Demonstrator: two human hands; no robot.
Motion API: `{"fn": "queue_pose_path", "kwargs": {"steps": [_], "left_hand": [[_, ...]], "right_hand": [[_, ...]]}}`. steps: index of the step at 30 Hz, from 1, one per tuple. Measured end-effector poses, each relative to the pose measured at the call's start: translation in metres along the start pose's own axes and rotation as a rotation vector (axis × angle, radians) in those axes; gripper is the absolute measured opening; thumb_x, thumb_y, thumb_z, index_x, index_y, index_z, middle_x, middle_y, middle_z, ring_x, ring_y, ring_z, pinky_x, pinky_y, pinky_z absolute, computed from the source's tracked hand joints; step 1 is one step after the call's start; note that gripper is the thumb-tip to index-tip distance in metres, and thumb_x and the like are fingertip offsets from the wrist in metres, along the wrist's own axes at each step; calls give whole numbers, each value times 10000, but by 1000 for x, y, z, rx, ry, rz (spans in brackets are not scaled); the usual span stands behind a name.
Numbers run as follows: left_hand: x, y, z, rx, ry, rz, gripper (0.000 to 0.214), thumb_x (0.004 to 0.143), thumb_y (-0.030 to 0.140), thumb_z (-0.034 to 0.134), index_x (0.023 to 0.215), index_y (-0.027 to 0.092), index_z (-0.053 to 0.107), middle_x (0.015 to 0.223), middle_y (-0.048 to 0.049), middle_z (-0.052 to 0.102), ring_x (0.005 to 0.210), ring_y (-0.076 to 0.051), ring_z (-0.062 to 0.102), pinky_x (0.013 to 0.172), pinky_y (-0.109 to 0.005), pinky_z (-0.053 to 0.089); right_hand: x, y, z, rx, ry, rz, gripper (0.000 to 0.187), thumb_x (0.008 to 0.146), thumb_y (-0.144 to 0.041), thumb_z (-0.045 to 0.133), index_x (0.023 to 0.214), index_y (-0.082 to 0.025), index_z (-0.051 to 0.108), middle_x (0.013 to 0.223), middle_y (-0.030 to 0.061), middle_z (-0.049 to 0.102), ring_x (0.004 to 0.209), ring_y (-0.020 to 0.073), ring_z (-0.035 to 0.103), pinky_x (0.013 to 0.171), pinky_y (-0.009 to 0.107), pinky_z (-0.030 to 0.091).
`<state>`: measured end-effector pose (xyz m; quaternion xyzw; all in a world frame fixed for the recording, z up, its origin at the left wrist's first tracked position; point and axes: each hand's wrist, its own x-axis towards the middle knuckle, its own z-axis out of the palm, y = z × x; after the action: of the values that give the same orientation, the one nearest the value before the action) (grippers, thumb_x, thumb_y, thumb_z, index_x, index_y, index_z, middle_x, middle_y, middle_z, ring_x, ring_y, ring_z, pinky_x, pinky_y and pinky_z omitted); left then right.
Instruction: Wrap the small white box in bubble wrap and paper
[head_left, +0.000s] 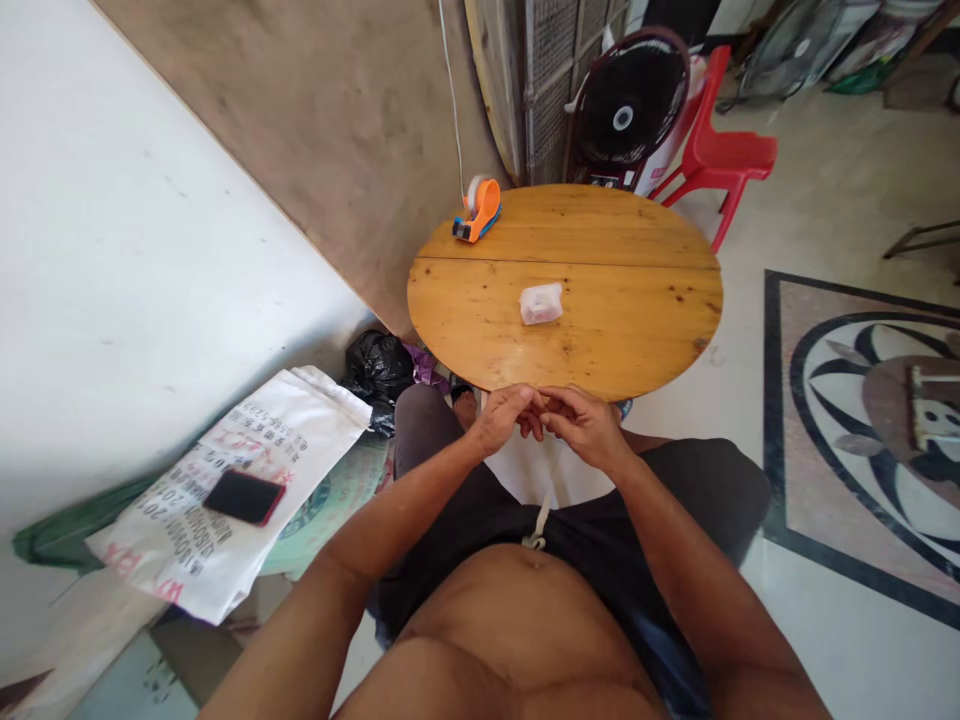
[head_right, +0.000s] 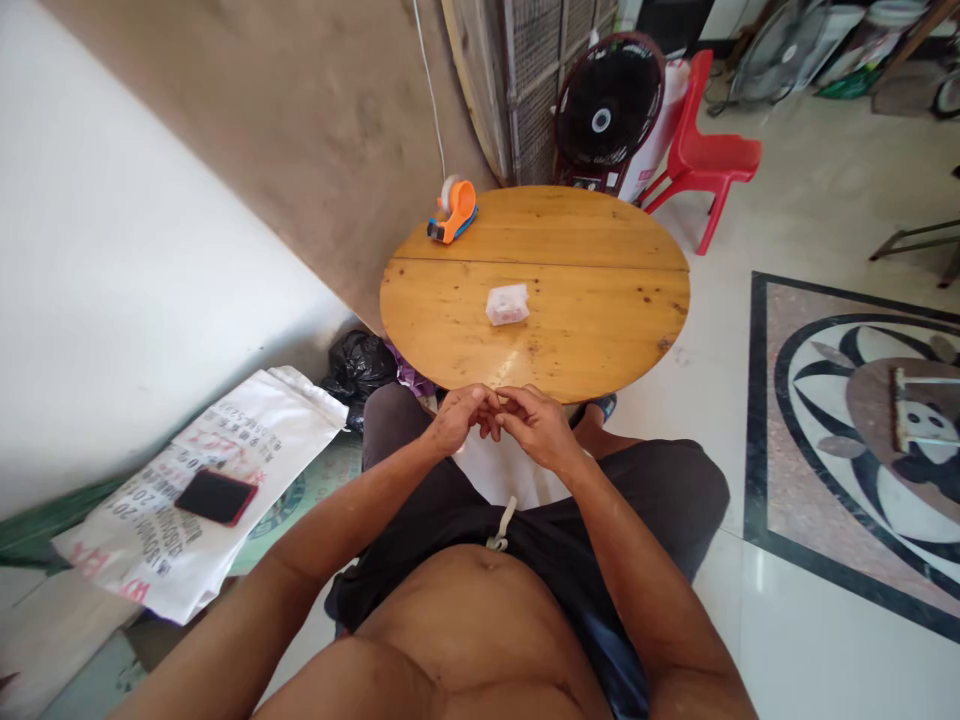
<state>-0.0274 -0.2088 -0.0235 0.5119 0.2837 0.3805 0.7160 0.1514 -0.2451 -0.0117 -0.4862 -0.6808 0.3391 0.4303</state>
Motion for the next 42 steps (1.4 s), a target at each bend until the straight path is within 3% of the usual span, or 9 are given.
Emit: {"fn": "queue_pose_path", "kwargs": {"steps": [5,10,13,18,22,26,31,36,42], "left_hand": [[5,16,-15,184,134,21,359,866,494,654,836,140,602,820,-62,737,542,-103,644,489,-200,429],[22,26,-33,305,250,68,287,818,419,684,889,148,621,816,-36,723,553,-99,628,487,-202,440],[42,32,-47,431,328,155,250,812,345,659,963,147,636,901,-52,715,667,-122,661,588,-236,509],[94,35,-68,657,378,228,628,733,256,719,1314,127,519,1259,-171,646,1047,-237,672,890,-397,555],[135,31,-71,803,307,233,897,667,291,827,1447,104,425,1447,-229,510,1353,-352,501,1130,-509,411],[160,28,-68,806,262,201,848,694,266,799,1450,113,447,1428,-203,539,1289,-345,555,1120,-502,431],[164,28,-73,792,196,188,801,708,283,793,1435,142,487,1399,-171,581,1256,-326,578,1099,-483,453],[160,29,-75,783,172,225,773,741,338,795,1432,150,505,1398,-175,584,1251,-331,583,1101,-495,447],[160,31,-74,730,113,258,768,711,341,817,1396,143,531,1350,-162,622,1200,-308,609,1068,-451,467]], "right_hand": [[4,-4,-13,31,-59,56,305,877,-325,662,1163,-222,680,817,17,632,611,131,621,580,276,535],[13,-7,-40,31,40,103,299,868,-345,665,1130,-210,707,785,26,648,635,148,619,570,280,527],[21,-3,-54,77,89,135,327,855,-363,664,1129,-190,709,745,14,630,592,142,598,550,286,518],[64,19,-75,-36,148,60,319,852,-362,654,1109,-187,727,801,37,660,660,155,611,604,299,533],[129,44,-85,-224,248,-72,303,821,-261,635,1094,-192,747,902,67,687,794,192,647,780,363,558],[182,65,-84,-312,82,-194,447,744,-115,610,1158,-225,740,1135,83,698,980,220,659,940,396,533],[201,73,-82,-361,-77,-234,345,778,-115,570,1019,-233,786,1054,65,734,980,219,671,922,378,526],[208,72,-82,-291,-72,-105,201,821,-228,596,898,-215,780,881,47,744,809,193,668,807,347,523],[220,73,-63,18,46,353,126,808,-215,565,736,-155,648,582,2,604,502,119,540,506,235,453]]}}
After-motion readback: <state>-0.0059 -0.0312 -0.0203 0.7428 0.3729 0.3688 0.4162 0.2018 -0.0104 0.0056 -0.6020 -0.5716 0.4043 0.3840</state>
